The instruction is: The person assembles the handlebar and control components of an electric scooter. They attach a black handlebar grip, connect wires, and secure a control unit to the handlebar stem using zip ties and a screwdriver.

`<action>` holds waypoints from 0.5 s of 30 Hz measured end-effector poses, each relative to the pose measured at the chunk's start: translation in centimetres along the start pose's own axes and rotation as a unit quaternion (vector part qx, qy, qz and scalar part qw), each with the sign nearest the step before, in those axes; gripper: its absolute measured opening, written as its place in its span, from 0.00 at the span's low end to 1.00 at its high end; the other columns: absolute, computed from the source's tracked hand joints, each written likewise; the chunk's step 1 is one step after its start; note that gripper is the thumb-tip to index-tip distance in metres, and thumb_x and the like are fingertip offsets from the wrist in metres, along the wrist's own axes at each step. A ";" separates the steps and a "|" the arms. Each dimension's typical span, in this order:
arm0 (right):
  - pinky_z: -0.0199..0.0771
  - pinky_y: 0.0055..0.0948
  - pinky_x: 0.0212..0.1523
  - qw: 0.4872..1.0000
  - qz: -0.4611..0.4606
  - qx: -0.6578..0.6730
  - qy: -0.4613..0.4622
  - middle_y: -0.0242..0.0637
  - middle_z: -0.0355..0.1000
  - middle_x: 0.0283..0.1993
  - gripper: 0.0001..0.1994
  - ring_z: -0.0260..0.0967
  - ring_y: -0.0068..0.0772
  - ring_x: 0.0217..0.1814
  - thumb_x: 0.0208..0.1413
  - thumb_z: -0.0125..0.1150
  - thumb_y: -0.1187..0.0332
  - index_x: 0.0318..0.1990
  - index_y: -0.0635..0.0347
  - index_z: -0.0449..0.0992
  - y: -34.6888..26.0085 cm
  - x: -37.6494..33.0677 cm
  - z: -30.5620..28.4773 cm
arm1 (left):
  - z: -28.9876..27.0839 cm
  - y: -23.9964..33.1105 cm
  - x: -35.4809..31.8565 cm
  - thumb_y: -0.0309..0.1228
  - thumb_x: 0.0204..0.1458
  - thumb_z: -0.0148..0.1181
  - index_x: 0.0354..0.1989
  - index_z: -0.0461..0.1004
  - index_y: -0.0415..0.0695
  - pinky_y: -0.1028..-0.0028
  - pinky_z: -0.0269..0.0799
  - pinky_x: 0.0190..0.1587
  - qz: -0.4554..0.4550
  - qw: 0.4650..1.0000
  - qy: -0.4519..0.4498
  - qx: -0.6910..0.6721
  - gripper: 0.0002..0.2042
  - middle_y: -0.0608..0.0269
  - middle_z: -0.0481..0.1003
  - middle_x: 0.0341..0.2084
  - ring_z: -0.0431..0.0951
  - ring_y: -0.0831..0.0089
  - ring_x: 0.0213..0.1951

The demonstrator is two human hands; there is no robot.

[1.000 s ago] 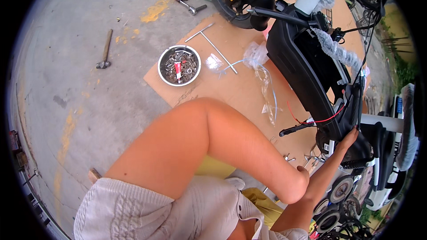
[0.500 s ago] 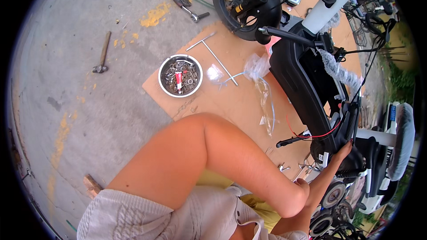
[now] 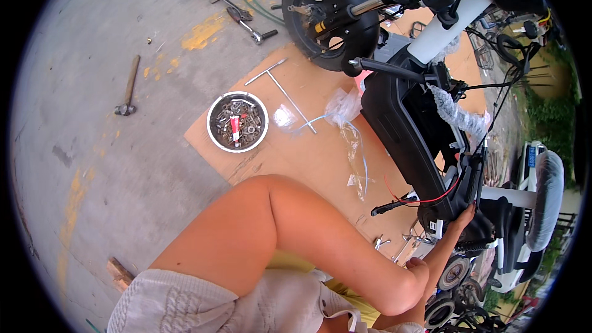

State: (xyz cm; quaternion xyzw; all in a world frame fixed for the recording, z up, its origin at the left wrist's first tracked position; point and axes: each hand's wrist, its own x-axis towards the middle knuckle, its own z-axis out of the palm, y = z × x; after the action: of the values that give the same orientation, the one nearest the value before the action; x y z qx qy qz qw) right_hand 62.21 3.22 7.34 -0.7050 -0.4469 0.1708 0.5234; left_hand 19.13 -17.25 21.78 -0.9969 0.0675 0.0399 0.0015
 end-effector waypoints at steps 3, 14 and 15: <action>0.70 0.33 0.50 1.000 0.021 0.021 -0.004 0.38 0.71 0.48 0.18 0.69 0.33 0.48 0.62 0.48 0.62 0.52 0.65 0.71 0.4 0.4 0.0 | 0.7 0.2 1.1 0.40 0.54 0.50 0.50 0.76 0.42 0.51 0.70 0.48 -0.033 0.999 0.015 -0.014 0.20 0.60 0.76 0.49 0.74 0.57 0.49; 0.66 0.30 0.49 0.998 -0.048 -0.039 -0.020 0.40 0.71 0.46 0.17 0.67 0.32 0.45 0.63 0.46 0.64 0.52 0.66 0.71 3.5 2.6 -1.3 | 3.7 0.7 5.2 0.37 0.51 0.55 0.44 0.80 0.46 0.55 0.72 0.44 -0.062 0.995 0.000 -0.072 0.16 0.61 0.79 0.44 0.77 0.61 0.45; 0.66 0.30 0.50 0.998 -0.047 -0.029 -0.019 0.40 0.71 0.46 0.16 0.67 0.31 0.45 0.63 0.46 0.65 0.52 0.66 0.71 3.7 2.6 -1.1 | 4.2 0.9 5.8 0.37 0.50 0.57 0.45 0.80 0.47 0.56 0.72 0.43 -0.069 0.995 -0.002 -0.076 0.16 0.62 0.79 0.43 0.78 0.62 0.45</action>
State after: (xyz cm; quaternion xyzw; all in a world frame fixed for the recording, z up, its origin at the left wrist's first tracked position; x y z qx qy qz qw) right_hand 66.10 4.47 5.12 -0.6947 -0.4945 0.1464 0.5015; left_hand 24.45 -18.91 17.16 -0.9963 -0.0045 0.0471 -0.0717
